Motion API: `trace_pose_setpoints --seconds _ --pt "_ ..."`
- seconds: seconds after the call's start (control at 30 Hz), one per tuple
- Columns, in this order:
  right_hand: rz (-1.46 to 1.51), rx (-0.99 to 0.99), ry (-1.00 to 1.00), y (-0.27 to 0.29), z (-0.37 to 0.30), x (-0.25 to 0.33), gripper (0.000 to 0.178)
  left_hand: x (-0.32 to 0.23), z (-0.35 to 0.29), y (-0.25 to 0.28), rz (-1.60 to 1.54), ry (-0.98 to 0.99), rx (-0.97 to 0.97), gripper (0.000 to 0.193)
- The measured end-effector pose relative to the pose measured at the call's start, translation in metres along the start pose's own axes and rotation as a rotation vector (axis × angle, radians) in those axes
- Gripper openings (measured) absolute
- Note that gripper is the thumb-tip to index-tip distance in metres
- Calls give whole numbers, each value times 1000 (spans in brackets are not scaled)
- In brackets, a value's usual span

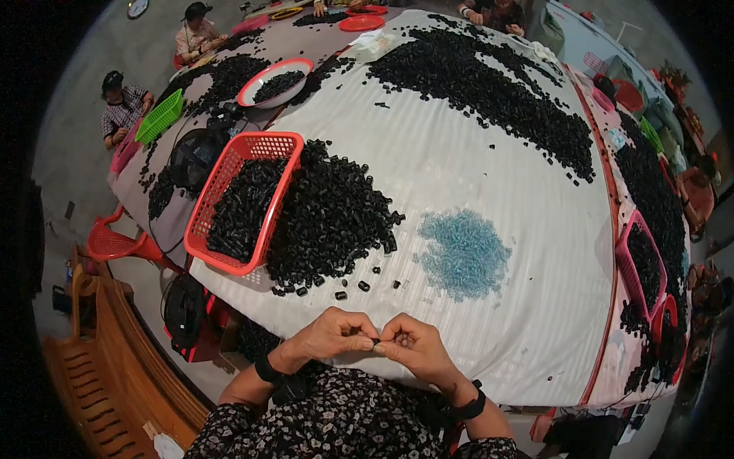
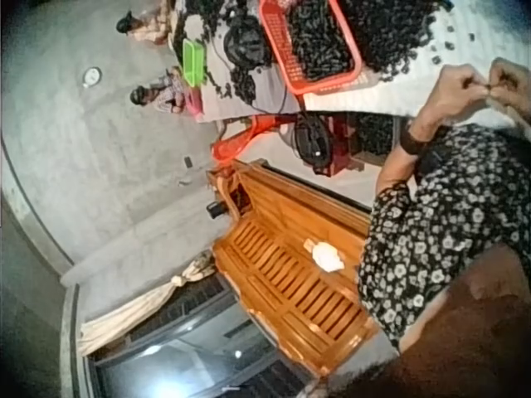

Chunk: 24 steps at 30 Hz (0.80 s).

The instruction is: Manually assembling and sorting small black shoe components at a large communal work table.

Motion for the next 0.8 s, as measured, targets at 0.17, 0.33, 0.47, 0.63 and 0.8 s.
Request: trace_pose_setpoints --seconds 0.17,0.33,0.47,0.63,0.8 --pt "50 43 -64 2 2 -11 14 -6 1 -2 -78 10 1 18" --pt "143 -17 86 2 1 9 10 -11 2 -3 -272 46 -7 19" --pt "-9 -136 173 13 -2 14 16 -8 3 0 -263 60 -26 18" --pt "90 -67 -15 6 1 -5 22 -11 3 8 34 -36 -149 14" --pt "176 -18 -61 1 1 -24 24 -25 2 10 242 -135 -198 14"
Point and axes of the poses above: each hand's wrist, its own z-axis towards the middle knuckle, its own y-axis out of the back of the hand, x = y × z, the point moved 8 cm from there along z, towards the middle knuckle, and after that the axes turned 12 degrees about -x, right-handed, at the moved point
